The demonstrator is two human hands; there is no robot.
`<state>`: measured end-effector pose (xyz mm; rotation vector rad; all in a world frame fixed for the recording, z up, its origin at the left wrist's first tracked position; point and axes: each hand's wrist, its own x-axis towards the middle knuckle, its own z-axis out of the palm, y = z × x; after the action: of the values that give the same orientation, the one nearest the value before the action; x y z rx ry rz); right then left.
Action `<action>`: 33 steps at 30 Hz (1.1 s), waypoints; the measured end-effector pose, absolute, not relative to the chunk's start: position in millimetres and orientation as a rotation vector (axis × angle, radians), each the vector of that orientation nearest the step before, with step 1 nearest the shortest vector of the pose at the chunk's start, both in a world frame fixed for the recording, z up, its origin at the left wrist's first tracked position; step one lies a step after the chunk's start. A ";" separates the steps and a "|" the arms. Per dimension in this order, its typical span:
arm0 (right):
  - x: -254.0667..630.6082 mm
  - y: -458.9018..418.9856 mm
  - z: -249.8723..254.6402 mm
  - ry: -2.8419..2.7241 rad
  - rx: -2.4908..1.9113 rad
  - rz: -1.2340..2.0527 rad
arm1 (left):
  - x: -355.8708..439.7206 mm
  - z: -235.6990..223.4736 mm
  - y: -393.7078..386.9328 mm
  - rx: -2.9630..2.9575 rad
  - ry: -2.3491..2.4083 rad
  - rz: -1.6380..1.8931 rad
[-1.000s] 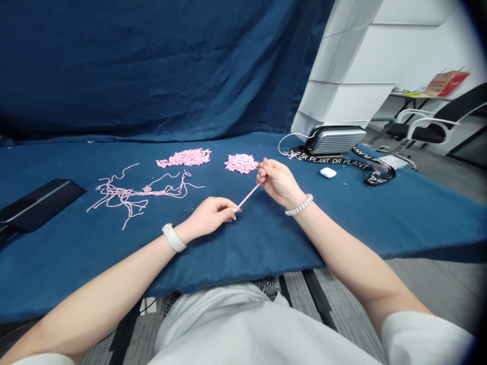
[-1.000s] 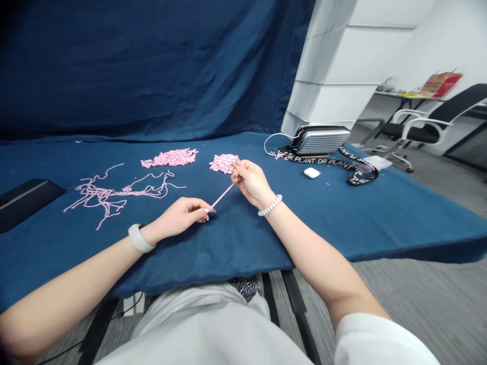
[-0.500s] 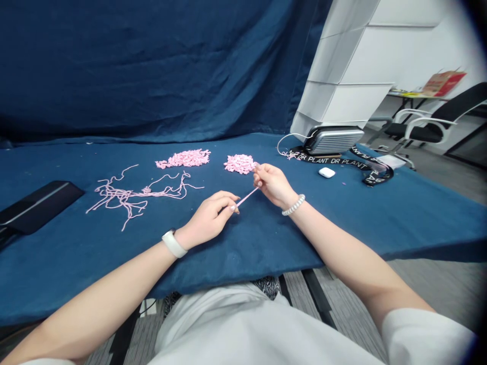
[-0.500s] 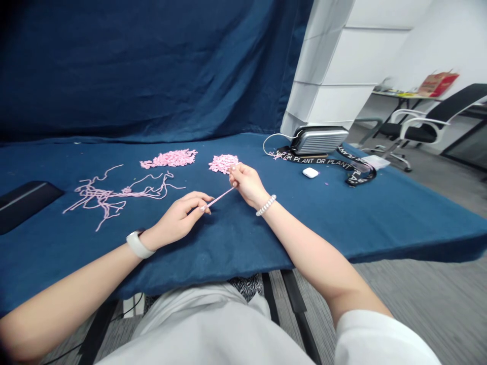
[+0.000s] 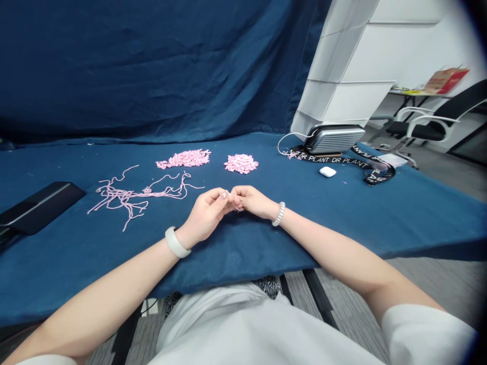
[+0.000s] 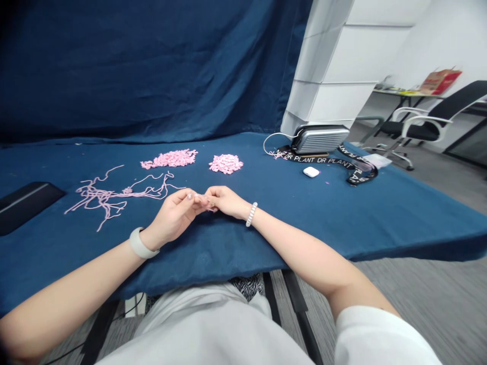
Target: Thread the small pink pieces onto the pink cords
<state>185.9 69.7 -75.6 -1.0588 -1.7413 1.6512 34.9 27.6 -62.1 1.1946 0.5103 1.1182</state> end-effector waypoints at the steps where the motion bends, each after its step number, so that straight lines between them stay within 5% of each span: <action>1: 184.9 69.7 -77.4 -1.743 -1.035 1.683 | 36.0 -62.5 27.5 1.148 0.506 1.104; 18: 187.8 73.3 -73.3 -1.417 -0.967 1.671 | 34.2 -62.0 35.4 1.117 0.795 1.033; 33: 187.2 68.0 -66.9 -1.527 -1.125 1.345 | 28.1 -67.0 44.8 1.125 0.941 1.036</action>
<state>187.2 68.0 -66.9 -1.1248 -1.5274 1.3447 28.1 44.8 -67.0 1.1248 0.9405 1.0362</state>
